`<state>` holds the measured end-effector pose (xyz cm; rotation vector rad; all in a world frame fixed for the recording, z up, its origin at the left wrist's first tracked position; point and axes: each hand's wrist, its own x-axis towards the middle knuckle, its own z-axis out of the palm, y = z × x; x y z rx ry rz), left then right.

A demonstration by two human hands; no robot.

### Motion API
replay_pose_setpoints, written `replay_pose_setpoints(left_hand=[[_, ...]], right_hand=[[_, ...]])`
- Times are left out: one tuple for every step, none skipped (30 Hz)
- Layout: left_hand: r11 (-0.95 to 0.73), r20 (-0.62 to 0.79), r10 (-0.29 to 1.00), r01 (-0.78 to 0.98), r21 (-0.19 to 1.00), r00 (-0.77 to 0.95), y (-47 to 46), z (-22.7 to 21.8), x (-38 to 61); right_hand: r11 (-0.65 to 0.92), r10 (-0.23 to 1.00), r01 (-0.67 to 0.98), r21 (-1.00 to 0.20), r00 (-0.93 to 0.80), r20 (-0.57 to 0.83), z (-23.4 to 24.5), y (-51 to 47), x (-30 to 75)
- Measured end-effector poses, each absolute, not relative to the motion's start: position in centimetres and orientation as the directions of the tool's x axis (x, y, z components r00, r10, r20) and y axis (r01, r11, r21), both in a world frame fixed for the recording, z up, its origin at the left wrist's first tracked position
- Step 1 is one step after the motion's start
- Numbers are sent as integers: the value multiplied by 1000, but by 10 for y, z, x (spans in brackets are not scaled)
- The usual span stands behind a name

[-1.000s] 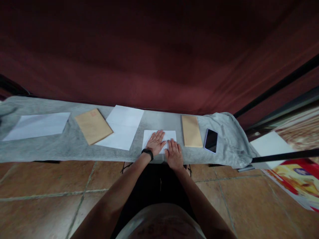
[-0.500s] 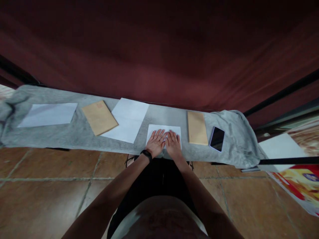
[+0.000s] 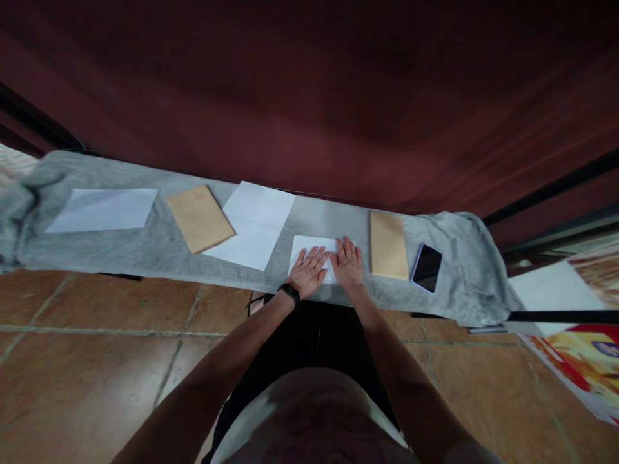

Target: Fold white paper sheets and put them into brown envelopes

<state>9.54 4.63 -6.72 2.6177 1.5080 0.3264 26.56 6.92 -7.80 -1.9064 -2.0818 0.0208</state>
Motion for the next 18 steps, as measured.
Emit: replay_pose_setpoints(left_hand=[[-503, 131, 864, 842, 194, 485, 46, -67, 95], [-502, 130, 865, 843, 194, 485, 46, -67, 95], [-500, 130, 866, 844, 193, 483, 46, -67, 95], [-499, 131, 866, 845, 193, 482, 46, -67, 95], [-498, 132, 867, 845, 194, 481, 46, -67, 95], [-497, 133, 867, 845, 196, 480, 46, -67, 95], [-495, 132, 869, 846, 197, 477, 46, -66, 95], [-492, 129, 870, 848, 199, 475, 46, -65, 95], [-491, 123, 871, 848, 200, 475, 46, -64, 95], [-491, 115, 871, 848, 200, 478, 46, -64, 95], [-494, 106, 870, 846, 200, 482, 46, -63, 95], [-497, 99, 867, 844, 201, 487, 46, -63, 95], [-501, 96, 865, 842, 201, 492, 46, -62, 95], [-504, 96, 863, 840, 202, 495, 46, -62, 95], [-505, 99, 863, 839, 203, 496, 46, -63, 95], [-505, 105, 863, 839, 203, 494, 46, -63, 95], [-504, 110, 864, 840, 203, 491, 46, -64, 95], [-501, 114, 866, 842, 203, 487, 46, -64, 95]], right_hand=[[107, 974, 970, -218, -59, 219, -78, 70, 267], [105, 974, 971, -215, -57, 219, -78, 71, 267], [105, 973, 971, -216, -55, 222, -77, 71, 267], [102, 972, 970, -220, -50, 230, -77, 72, 267], [93, 971, 969, -228, -37, 238, -76, 71, 266], [75, 970, 969, -236, -16, 244, -75, 70, 263], [55, 970, 968, -243, 6, 243, -74, 67, 260], [39, 971, 968, -247, 22, 236, -73, 64, 257], [36, 974, 968, -247, 21, 224, -73, 58, 252], [50, 978, 969, -243, 2, 210, -72, 52, 248], [80, 980, 968, -237, -32, 198, -72, 45, 244], [120, 978, 965, -231, -75, 193, -72, 38, 241], [144, 976, 962, -230, -99, 196, -72, 31, 239], [161, 972, 960, -231, -114, 205, -72, 25, 238], [171, 969, 958, -231, -122, 214, -71, 20, 239], [176, 967, 957, -232, -124, 222, -71, 17, 240], [181, 966, 956, -231, -128, 227, -71, 15, 242], [185, 965, 956, -229, -132, 227, -70, 13, 244]])
